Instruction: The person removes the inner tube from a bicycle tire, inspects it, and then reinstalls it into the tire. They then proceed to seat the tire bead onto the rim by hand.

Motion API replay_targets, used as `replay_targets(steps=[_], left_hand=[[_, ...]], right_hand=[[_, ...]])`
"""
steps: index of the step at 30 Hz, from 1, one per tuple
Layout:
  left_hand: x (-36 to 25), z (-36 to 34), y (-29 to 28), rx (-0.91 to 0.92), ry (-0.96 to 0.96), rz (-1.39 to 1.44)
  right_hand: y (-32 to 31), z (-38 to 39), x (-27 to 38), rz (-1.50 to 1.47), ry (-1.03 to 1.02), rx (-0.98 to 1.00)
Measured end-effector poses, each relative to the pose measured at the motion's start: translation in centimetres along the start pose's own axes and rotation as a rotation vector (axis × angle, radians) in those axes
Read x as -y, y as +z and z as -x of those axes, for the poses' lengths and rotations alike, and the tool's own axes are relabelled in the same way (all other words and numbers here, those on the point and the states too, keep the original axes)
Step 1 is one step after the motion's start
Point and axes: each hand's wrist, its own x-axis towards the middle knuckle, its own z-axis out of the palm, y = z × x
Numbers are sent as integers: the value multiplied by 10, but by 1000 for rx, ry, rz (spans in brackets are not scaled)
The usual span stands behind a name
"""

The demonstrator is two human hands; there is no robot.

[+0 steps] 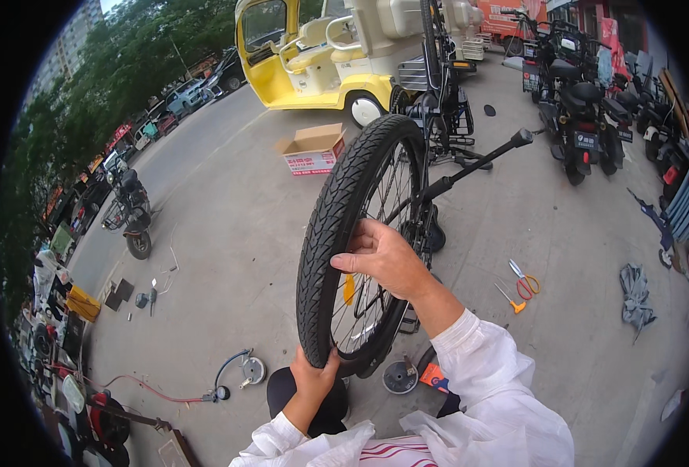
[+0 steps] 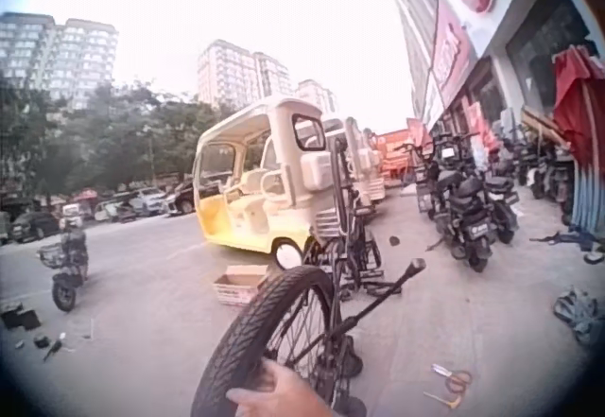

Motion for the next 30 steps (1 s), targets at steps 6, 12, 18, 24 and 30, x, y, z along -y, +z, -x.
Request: replay_targets(steps=[6, 12, 18, 24, 30], left_hand=[[17, 6, -14, 49, -47, -8], [31, 10, -15, 67, -82, 29], [31, 15, -12, 64, -107, 24], [32, 16, -13, 75, -158, 30], [28, 19, -12, 75, -157, 44]], right_hand=[[7, 3, 3, -136, 164, 92], [4, -15, 3, -236, 144, 83], [-18, -46, 9, -388, 78, -8], [-32, -74, -2, -610, -49, -161], [-62, -103, 0, -826, -248, -287]])
